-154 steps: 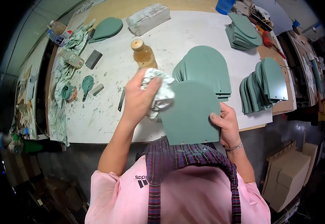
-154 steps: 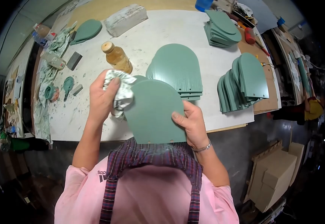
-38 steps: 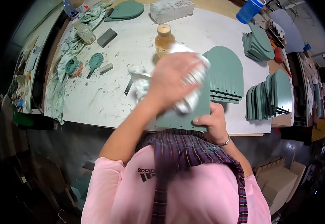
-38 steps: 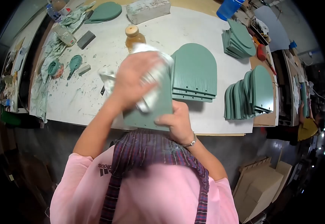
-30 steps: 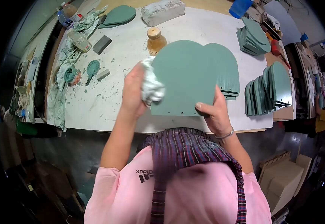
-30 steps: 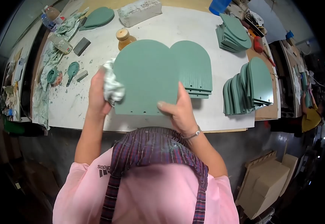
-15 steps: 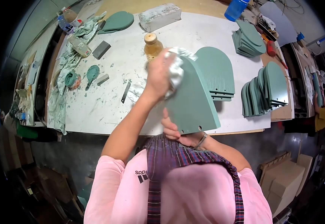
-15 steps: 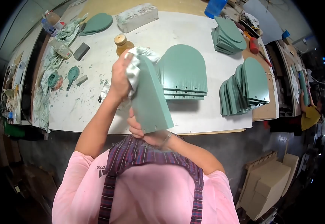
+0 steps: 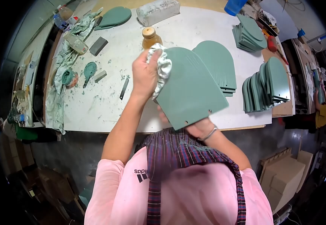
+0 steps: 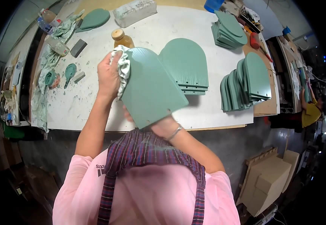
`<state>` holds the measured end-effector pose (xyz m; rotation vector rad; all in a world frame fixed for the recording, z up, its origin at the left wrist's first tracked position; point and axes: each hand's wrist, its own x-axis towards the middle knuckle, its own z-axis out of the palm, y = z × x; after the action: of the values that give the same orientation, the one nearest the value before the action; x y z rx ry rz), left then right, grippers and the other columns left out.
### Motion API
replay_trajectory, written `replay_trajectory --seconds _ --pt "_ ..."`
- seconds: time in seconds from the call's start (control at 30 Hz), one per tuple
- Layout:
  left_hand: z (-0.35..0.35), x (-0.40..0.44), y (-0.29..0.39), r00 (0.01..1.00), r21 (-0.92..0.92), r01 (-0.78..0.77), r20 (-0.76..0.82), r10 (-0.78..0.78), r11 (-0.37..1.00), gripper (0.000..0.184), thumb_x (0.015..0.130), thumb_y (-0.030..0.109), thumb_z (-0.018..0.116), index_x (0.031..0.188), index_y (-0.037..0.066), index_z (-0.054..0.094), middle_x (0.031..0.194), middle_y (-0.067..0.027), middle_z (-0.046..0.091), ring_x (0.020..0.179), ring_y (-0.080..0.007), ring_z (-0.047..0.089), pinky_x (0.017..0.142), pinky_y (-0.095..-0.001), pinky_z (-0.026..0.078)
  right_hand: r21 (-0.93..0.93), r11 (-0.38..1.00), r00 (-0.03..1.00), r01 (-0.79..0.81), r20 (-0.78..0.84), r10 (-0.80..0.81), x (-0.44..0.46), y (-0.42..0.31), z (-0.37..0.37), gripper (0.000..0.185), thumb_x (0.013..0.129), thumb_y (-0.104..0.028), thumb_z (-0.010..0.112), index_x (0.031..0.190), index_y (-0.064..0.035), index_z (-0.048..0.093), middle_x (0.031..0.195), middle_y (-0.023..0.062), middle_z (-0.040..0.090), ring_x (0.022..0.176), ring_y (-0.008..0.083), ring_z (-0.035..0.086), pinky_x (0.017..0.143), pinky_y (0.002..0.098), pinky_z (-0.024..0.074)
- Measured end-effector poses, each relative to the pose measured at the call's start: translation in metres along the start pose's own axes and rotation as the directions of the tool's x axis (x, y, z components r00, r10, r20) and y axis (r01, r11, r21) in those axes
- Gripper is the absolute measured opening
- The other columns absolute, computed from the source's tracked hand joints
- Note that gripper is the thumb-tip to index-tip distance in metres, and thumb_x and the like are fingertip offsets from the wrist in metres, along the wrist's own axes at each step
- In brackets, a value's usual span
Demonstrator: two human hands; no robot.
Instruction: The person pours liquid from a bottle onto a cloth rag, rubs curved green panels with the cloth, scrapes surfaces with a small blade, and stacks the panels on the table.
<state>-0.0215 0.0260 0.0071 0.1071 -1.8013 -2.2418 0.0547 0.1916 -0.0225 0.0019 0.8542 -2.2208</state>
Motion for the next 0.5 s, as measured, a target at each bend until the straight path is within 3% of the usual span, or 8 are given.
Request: replay_trajectory --seconds 0.03,0.07,0.17,0.2,0.23,0.3,0.33,0.5 --pt "-0.005 0.003 0.001 1.0 -0.001 0.004 -0.002 -0.004 1.0 0.024 0.097 0.022 0.062 0.092 -0.002 0.063 0.081 -0.0001 0.063 0.071 -0.0047 0.052 0.064 -0.0223 0.044 0.071 0.994 0.981 0.082 -0.179 -0.068 -0.003 -0.009 0.004 0.064 0.099 -0.051 0.04 0.134 0.0023 0.045 0.118 0.0194 0.061 0.103 0.0305 0.064 0.087 0.0427 0.0532" --pt "-0.011 0.007 0.001 0.999 0.044 -0.014 -0.034 0.016 0.999 0.025 0.097 0.022 0.062 0.091 -0.002 0.063 0.08 -0.0001 0.063 0.07 -0.0049 0.052 0.063 -0.0224 0.044 0.137 0.984 0.973 0.111 -0.217 -0.079 -0.004 -0.021 0.005 0.073 0.099 -0.057 0.034 0.14 0.0033 0.039 0.141 0.024 0.046 0.13 0.0349 0.048 0.107 0.0519 0.0408" --pt "-0.02 0.012 0.007 0.995 0.132 -0.036 -0.091 0.048 0.991 0.025 0.097 0.023 0.063 0.091 -0.002 0.063 0.079 -0.0004 0.063 0.068 -0.005 0.052 0.062 -0.0228 0.045 0.219 0.966 0.991 0.136 -0.025 -0.134 -0.02 -0.037 0.002 0.08 0.098 -0.063 0.027 0.142 0.0024 0.037 0.143 0.0236 0.043 0.134 0.0354 0.042 0.109 0.0545 0.0367" --pt "-0.019 0.013 0.008 0.993 0.094 -0.016 -0.113 0.026 0.995 0.025 0.096 0.022 0.063 0.091 -0.002 0.063 0.079 -0.0006 0.063 0.069 -0.0049 0.052 0.062 -0.0227 0.045 0.14 0.977 0.986 0.164 -0.052 -0.158 -0.021 -0.04 0.006 0.066 0.1 -0.056 0.039 0.136 0.0001 0.045 0.132 0.0182 0.055 0.119 0.0288 0.056 0.098 0.0463 0.0477" --pt "-0.018 0.013 0.009 0.991 0.055 0.005 -0.133 0.002 0.998 0.025 0.096 0.022 0.064 0.092 -0.002 0.063 0.079 -0.0009 0.064 0.069 -0.0047 0.052 0.062 -0.0227 0.045 0.14 0.977 0.986 0.163 -0.056 -0.157 -0.021 -0.038 0.006 0.066 0.1 -0.056 0.039 0.136 0.0001 0.045 0.132 0.0182 0.055 0.119 0.0288 0.056 0.098 0.0463 0.0477" --pt "-0.013 0.011 0.009 0.99 0.015 0.018 -0.143 -0.016 1.0 0.024 0.096 0.02 0.064 0.092 -0.003 0.063 0.08 -0.0016 0.064 0.069 -0.0046 0.052 0.062 -0.0226 0.045 -0.457 0.876 0.917 0.157 -0.262 -0.301 -0.022 -0.033 0.005 0.038 0.099 -0.029 0.056 0.124 -0.0006 0.054 0.107 0.0072 0.064 0.091 0.0135 0.061 0.085 0.0303 0.0506" --pt "-0.012 0.011 0.008 0.99 0.038 0.015 -0.142 -0.009 0.999 0.024 0.095 0.02 0.065 0.093 -0.004 0.063 0.08 -0.0017 0.064 0.069 -0.0049 0.053 0.062 -0.0227 0.045 -0.437 0.881 0.889 0.181 -0.311 -0.337 -0.02 -0.032 0.008 0.03 0.094 -0.013 0.062 0.121 -0.0008 0.054 0.098 0.0009 0.065 0.081 0.0058 0.059 0.076 0.0219 0.0502" --pt "-0.011 0.007 0.016 0.989 0.168 0.023 -0.146 0.001 0.985 0.025 0.094 0.02 0.067 0.096 -0.005 0.064 0.081 -0.0025 0.065 0.07 -0.0057 0.055 0.063 -0.0234 0.047 -0.326 0.927 0.898 0.187 -0.326 -0.296 -0.02 -0.032 0.013 0.026 0.095 -0.008 0.054 0.119 0.0009 0.054 0.103 0.0049 0.063 0.084 0.01 0.061 0.074 0.0244 0.0533"
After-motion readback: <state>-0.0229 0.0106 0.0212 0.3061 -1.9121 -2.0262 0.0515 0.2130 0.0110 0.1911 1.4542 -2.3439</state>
